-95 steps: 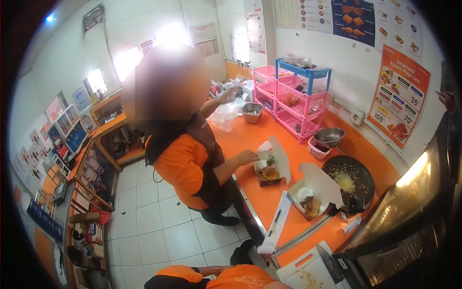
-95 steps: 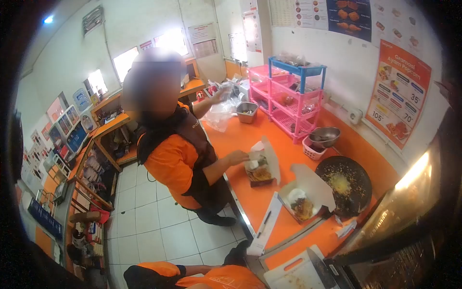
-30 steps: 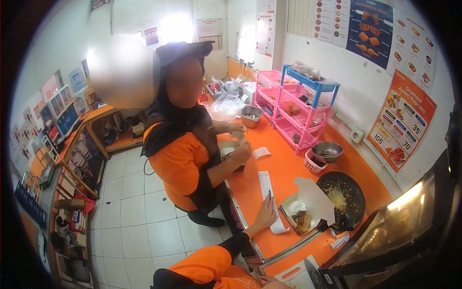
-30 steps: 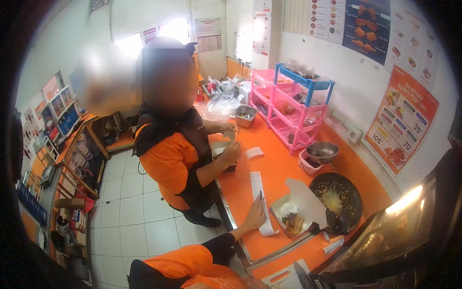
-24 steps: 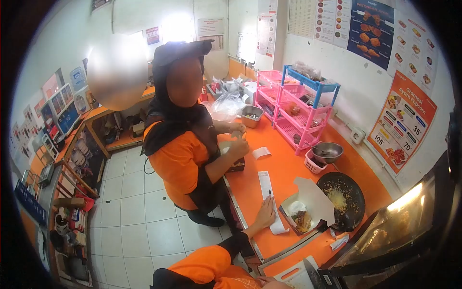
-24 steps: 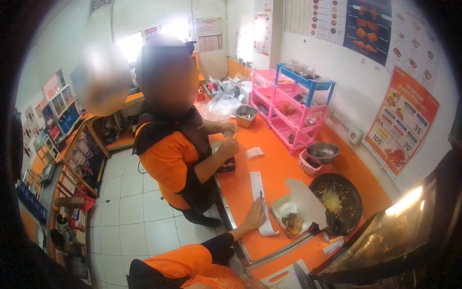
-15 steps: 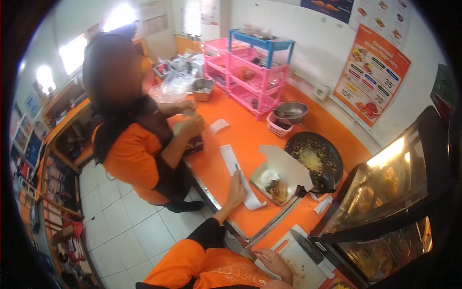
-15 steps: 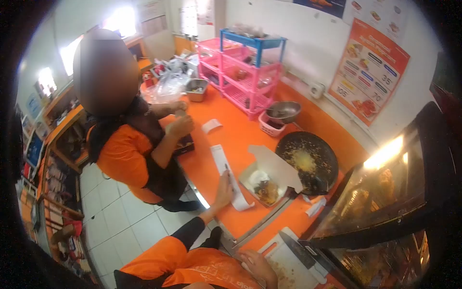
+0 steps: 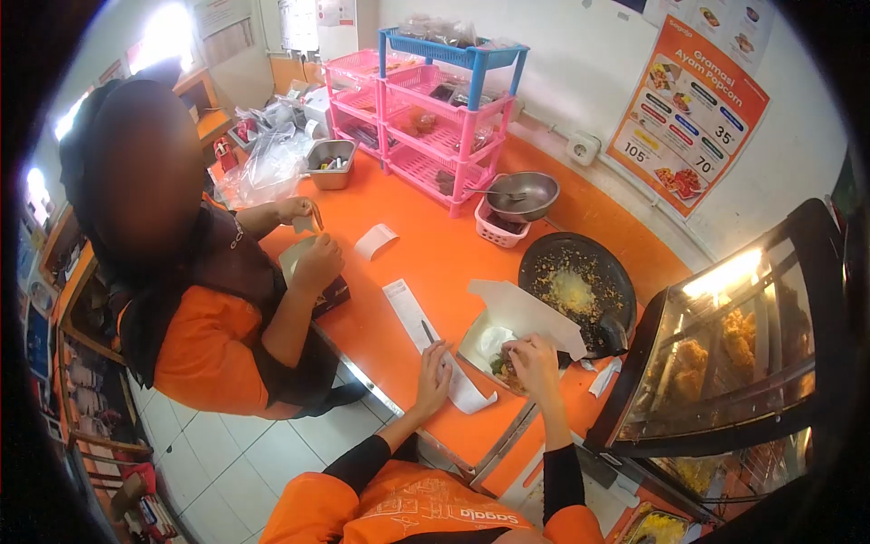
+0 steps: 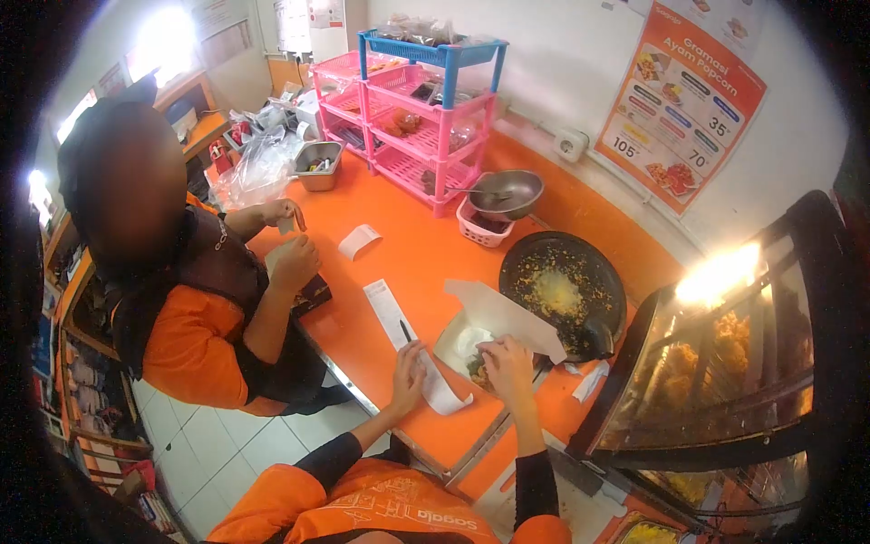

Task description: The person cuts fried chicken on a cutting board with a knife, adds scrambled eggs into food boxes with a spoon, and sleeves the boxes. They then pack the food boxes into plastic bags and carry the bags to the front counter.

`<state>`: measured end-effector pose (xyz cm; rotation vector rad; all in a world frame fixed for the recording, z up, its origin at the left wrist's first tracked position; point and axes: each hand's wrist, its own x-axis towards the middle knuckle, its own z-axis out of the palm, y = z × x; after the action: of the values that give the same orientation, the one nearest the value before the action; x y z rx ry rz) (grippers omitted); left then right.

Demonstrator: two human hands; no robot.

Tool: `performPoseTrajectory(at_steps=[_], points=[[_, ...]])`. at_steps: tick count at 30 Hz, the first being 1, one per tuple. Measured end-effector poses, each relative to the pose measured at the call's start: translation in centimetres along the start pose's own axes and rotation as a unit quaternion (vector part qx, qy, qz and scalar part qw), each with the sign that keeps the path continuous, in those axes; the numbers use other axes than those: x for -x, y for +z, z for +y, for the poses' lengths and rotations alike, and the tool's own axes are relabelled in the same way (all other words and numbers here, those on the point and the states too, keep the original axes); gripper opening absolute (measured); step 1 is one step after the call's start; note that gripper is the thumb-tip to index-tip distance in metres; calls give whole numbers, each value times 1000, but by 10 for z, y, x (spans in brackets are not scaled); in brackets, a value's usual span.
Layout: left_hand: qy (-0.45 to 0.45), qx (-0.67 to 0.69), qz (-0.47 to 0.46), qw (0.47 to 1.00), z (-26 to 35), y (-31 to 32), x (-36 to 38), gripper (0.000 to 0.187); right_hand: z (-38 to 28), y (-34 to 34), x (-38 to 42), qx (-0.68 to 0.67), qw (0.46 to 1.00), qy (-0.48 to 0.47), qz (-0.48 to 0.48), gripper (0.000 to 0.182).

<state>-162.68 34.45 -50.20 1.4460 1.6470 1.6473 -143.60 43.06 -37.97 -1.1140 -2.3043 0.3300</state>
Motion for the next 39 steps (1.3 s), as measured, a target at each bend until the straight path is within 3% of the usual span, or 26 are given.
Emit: performPoseTrajectory(at_steps=[4, 6, 8, 10, 12, 14, 16, 19, 28, 32, 35, 39], points=[[0, 14, -15, 1000, 1, -5, -9, 42, 1, 11, -27, 8, 994, -24, -105, 10], [1, -2, -13, 1000, 1, -2, -18, 43, 10, 34, -30, 207, 955, -121, -173, 9], [-40, 3, -11, 999, -1, 11, -31, 44, 30, 49, -24, 174, 954, -126, -209, 11], [-26, -46, -30, 998, -30, 31, -41, 46, 35, 42, -26, 114, 969, -92, -199, 12], [-72, -38, -128, 988, -29, 29, -53, 46, 35, 43, -28, 142, 974, -81, -155, 12], [-85, -67, -146, 983, -28, 32, -55, 44, 18, 32, -29, 92, 970, -49, -221, 11], [-126, -37, -224, 966, -23, 31, -58, 42, 15, 33, -27, 87, 967, -70, -227, 15], [-109, -70, -254, 959, 9, 18, -63, 42, 20, 33, -26, 102, 956, -76, -264, 13], [-43, -236, -317, 918, 21, 7, -44, 51, 10, 25, 0, -34, 980, -61, -187, 9], [-54, -267, -323, 906, 23, 13, -37, 48, 14, 30, 18, -49, 982, -50, -175, 6], [-3, -309, -306, 901, 20, 19, -38, 43, 9, 23, 25, -63, 985, -31, -156, 10], [-52, -304, -353, 883, 23, 18, -52, 36, 13, 23, 32, -118, 983, -54, -130, 21]])
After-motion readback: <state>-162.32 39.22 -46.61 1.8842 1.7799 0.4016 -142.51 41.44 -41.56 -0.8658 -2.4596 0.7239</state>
